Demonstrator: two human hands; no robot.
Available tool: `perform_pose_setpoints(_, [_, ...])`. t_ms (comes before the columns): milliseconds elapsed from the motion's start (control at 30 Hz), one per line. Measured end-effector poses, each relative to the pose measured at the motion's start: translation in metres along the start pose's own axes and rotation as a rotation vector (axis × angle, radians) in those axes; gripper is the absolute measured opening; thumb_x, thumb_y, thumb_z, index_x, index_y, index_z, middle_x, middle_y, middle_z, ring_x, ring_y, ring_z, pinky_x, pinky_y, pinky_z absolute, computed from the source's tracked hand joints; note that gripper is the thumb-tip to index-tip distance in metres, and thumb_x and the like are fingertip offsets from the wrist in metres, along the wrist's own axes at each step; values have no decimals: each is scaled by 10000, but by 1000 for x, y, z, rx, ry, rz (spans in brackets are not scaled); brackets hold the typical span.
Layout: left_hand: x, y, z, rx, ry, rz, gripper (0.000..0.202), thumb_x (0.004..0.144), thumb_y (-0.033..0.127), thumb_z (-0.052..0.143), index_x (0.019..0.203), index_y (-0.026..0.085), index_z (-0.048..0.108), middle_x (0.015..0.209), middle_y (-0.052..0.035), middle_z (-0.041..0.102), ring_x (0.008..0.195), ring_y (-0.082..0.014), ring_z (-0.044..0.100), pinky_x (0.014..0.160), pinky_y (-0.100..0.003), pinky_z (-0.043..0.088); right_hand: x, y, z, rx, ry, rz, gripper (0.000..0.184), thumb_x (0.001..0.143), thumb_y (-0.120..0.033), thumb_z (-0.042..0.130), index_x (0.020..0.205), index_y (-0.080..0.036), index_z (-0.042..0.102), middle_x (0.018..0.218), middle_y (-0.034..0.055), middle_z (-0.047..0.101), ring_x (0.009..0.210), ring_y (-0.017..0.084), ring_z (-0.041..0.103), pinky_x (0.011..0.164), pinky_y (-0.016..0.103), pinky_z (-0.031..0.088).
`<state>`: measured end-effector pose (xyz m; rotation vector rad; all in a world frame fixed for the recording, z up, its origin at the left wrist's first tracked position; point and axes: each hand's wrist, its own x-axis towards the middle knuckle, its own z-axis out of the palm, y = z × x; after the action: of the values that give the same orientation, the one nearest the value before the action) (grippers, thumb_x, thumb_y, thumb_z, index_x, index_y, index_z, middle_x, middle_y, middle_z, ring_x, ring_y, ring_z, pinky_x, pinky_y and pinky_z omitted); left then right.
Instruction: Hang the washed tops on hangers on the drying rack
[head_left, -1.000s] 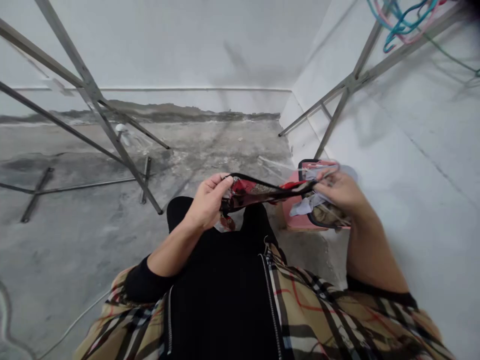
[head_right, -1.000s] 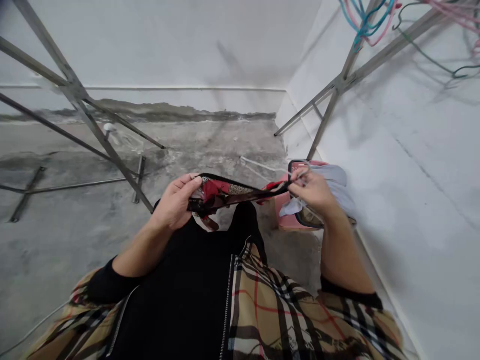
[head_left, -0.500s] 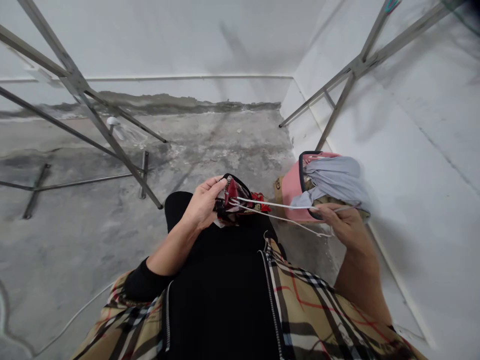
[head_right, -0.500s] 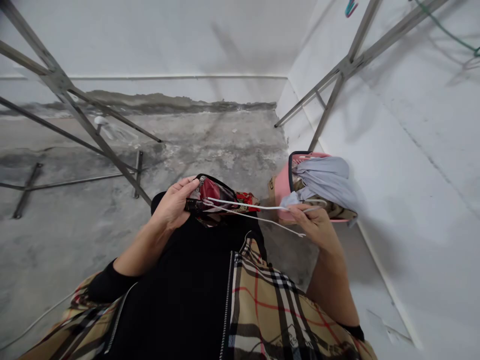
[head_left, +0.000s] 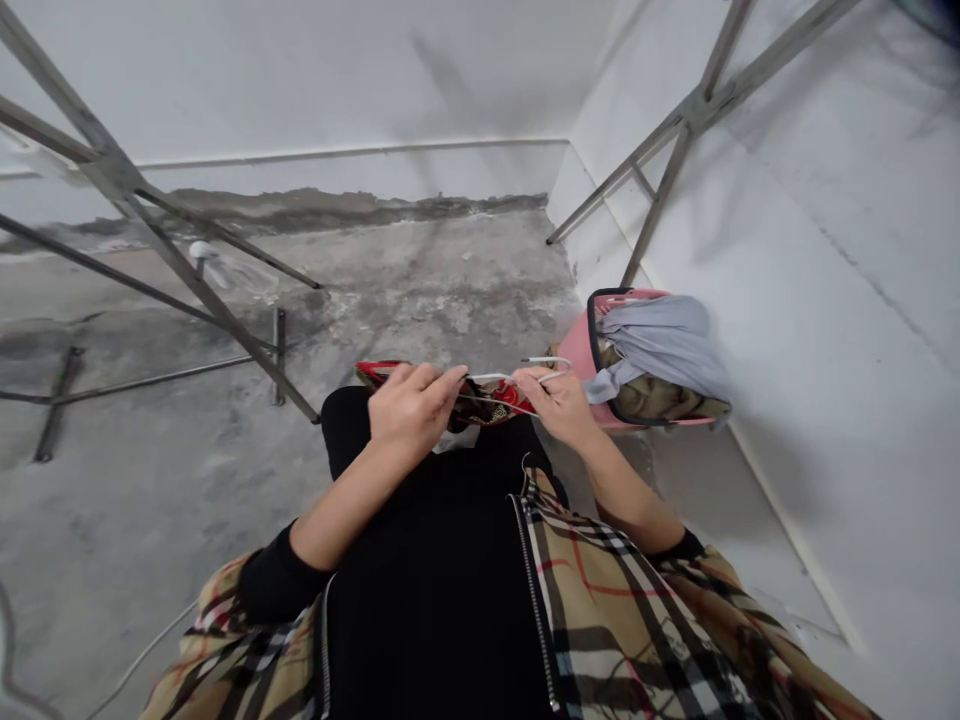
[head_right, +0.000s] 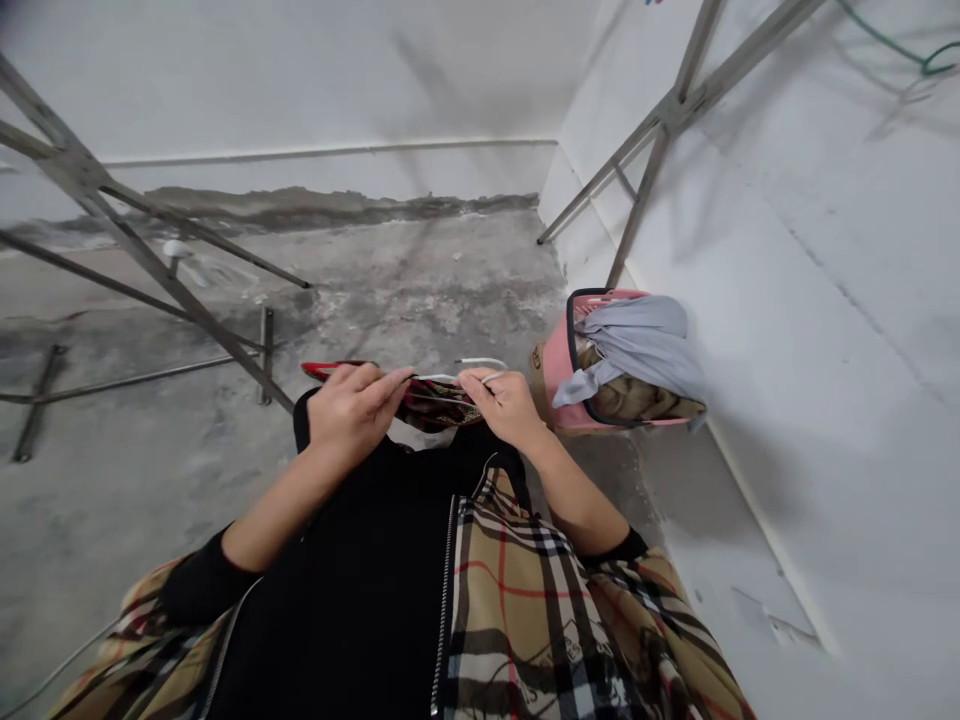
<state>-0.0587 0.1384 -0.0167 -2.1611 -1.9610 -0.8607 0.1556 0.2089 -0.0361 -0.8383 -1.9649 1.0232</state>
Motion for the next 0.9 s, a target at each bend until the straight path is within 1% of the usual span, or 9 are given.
perform_pose_setpoints(100, [8, -5, -15, 172, 67, 122, 169, 901, 365, 619, 975, 360, 771, 892, -50, 716, 848, -210, 620, 763, -342, 429, 11, 0, -8, 12, -10, -75, 398, 974, -373, 478, 709, -157, 680, 769, 44, 721, 688, 139, 670, 646, 238, 506])
perform_pose_setpoints(233, [17, -9, -32, 170, -117, 222, 248, 957, 366, 527, 1093, 370, 734, 740, -10, 678, 654, -143, 576, 541, -267, 328, 24, 2, -17, -9, 44, -137, 334, 953, -368, 527, 746, -175, 704, 759, 38, 717, 701, 142, 673, 664, 248, 525])
perform_pose_setpoints(433, [14, -4, -40, 188, 0, 21, 252, 962, 369, 526, 1090, 371, 744, 721, -8, 655, 639, -123, 585, 499, -260, 283, 7, 4, 8, -206, 646, -341, 295, 893, -322, 599, 1165, -215, 632, 1015, 89, 656, 967, 223, 615, 861, 392, 522])
perform_pose_setpoints(467, [14, -2, -40, 169, 20, 0, 251, 960, 372, 532, 1094, 370, 743, 719, -9, 651, 640, -123, 583, 504, -258, 288, 1, 5, 16, -209, 611, -380, 297, 898, -318, 581, 1178, -226, 618, 1004, 83, 656, 973, 226, 615, 868, 397, 521])
perform_pose_setpoints(533, [14, 1, -40, 116, 22, -31, 253, 956, 390, 535, 1094, 366, 746, 713, -12, 641, 644, -126, 581, 517, -257, 298, -9, 10, 36, -212, 290, -369, 317, 922, -344, 539, 1215, -238, 596, 1044, 81, 672, 1011, 222, 628, 901, 384, 520])
perform_pose_setpoints(633, [14, 4, -40, 74, -1, -48, 261, 955, 400, 532, 1097, 359, 747, 708, -13, 629, 651, -129, 580, 530, -253, 310, -18, 33, 61, -353, -289, -114, 501, 943, -433, 504, 1392, -211, 487, 1343, 113, 587, 1185, 241, 589, 986, 371, 495])
perform_pose_setpoints(700, [13, 2, -42, 81, 5, -48, 255, 951, 393, 540, 1098, 360, 746, 731, -9, 641, 656, -123, 585, 535, -246, 321, -22, 58, 67, -516, -491, 117, 543, 929, -441, 533, 1410, -192, 486, 1388, 134, 556, 1176, 274, 602, 963, 386, 503])
perform_pose_setpoints(800, [10, -10, -46, 67, 26, -88, 245, 941, 391, 558, 1087, 353, 751, 766, -1, 665, 661, -115, 599, 553, -232, 354, -32, 92, 55, -663, -545, 304, 387, 913, -360, 568, 1238, -161, 640, 1241, 165, 640, 1050, 285, 657, 894, 387, 524])
perform_pose_setpoints(900, [5, -30, -46, 5, 19, -135, 256, 936, 402, 562, 1086, 326, 754, 754, 1, 672, 671, -121, 618, 578, -226, 389, -43, 110, 28, -679, -439, 308, 297, 929, -300, 542, 1134, -140, 687, 1241, 171, 630, 1132, 280, 609, 976, 396, 483])
